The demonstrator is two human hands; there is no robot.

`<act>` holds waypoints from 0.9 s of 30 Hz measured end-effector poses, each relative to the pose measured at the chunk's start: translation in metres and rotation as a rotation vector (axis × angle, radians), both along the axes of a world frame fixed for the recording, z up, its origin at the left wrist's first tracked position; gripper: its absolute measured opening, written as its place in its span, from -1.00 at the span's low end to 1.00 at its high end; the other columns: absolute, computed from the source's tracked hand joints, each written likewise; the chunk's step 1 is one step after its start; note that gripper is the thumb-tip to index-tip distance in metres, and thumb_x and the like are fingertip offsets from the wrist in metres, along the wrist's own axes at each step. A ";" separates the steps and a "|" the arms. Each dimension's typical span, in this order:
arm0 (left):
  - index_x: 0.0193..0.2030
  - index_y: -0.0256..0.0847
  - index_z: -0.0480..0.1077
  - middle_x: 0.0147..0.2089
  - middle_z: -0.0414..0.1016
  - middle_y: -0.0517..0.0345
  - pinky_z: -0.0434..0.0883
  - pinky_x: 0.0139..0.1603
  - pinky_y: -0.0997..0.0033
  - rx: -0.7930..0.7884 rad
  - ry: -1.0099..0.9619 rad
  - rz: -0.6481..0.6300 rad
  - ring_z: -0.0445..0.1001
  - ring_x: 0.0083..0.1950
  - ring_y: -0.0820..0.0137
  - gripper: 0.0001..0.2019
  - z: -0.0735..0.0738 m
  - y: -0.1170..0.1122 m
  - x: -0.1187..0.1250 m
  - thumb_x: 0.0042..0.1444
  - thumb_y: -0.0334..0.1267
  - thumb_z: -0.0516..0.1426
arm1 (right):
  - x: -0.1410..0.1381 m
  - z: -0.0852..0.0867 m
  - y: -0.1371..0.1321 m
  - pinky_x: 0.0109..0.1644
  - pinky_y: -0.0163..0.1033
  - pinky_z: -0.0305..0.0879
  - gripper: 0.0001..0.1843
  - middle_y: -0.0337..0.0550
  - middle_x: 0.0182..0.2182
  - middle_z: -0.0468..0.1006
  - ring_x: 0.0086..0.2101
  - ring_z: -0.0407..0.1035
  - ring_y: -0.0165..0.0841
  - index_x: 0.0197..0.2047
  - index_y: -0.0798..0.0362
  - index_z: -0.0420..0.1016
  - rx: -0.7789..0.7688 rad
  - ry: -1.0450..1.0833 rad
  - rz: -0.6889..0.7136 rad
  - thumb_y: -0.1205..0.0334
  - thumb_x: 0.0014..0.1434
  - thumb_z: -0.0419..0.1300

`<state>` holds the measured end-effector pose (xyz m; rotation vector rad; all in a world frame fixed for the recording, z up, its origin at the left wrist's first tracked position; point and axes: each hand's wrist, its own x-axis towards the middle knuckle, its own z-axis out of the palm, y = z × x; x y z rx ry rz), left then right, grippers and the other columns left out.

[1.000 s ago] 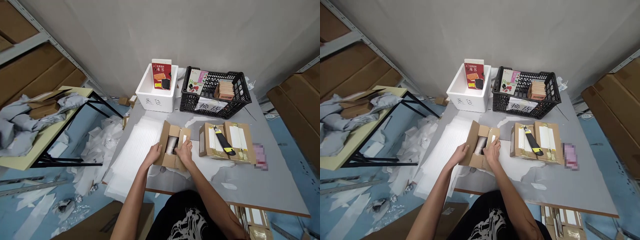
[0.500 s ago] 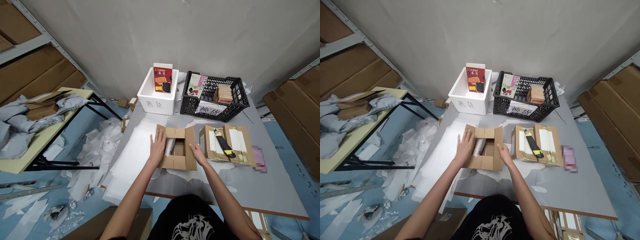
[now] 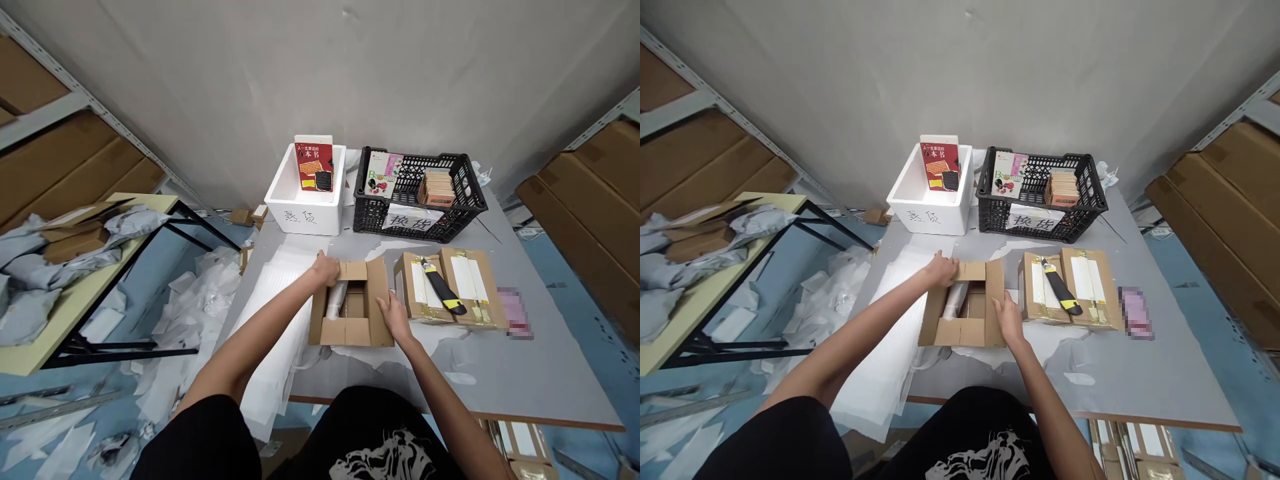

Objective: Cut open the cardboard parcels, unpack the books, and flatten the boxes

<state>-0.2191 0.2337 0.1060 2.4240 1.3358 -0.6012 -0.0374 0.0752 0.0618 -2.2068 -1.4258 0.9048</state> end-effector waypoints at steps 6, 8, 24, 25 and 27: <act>-0.04 -0.26 0.46 -0.11 0.56 -0.09 0.40 -0.13 0.36 -0.134 0.024 0.095 0.52 -0.12 0.23 -0.52 0.007 0.062 -0.015 0.12 0.07 0.00 | -0.005 -0.010 -0.009 -0.12 -0.14 0.31 -0.46 0.14 -0.12 0.57 -0.13 0.48 -0.11 0.24 0.24 0.15 0.017 -0.051 -0.028 0.11 0.28 -0.07; 0.06 -0.34 0.39 -0.09 0.54 -0.18 0.40 -0.14 0.28 -0.088 0.036 0.146 0.52 -0.12 0.17 -0.43 0.004 0.070 -0.014 0.10 0.11 0.02 | -0.007 -0.011 -0.010 -0.11 -0.12 0.32 -0.43 0.15 -0.11 0.56 -0.15 0.48 -0.09 0.26 0.25 0.11 0.026 -0.050 -0.032 0.10 0.29 -0.10; -0.23 -0.39 0.44 -0.25 0.50 -0.17 0.31 -0.11 0.20 0.135 -0.188 -0.190 0.43 -0.12 0.16 -0.74 -0.016 -0.147 0.006 0.24 -0.24 0.01 | -0.006 -0.025 -0.011 0.04 0.00 0.28 -0.34 0.27 0.10 0.40 0.01 0.39 -0.04 0.32 0.29 -0.04 0.160 0.051 -0.045 0.10 0.25 -0.14; -0.22 -0.38 0.44 -0.25 0.50 -0.15 0.31 -0.10 0.20 0.157 -0.222 -0.154 0.43 -0.11 0.17 -0.73 -0.011 -0.158 0.002 0.25 -0.22 -0.01 | -0.006 -0.026 -0.011 0.04 0.01 0.28 -0.34 0.25 0.10 0.40 0.01 0.39 -0.05 0.32 0.27 -0.04 0.169 0.066 -0.054 0.09 0.24 -0.14; -0.23 -0.33 0.45 -0.25 0.51 -0.10 0.33 -0.11 0.23 0.163 -0.271 -0.081 0.44 -0.12 0.20 -0.68 0.003 -0.176 -0.005 0.29 -0.21 -0.07 | -0.005 -0.027 -0.011 0.05 0.00 0.27 -0.33 0.23 0.08 0.42 0.01 0.38 -0.06 0.32 0.26 -0.02 0.184 0.096 -0.078 0.07 0.23 -0.13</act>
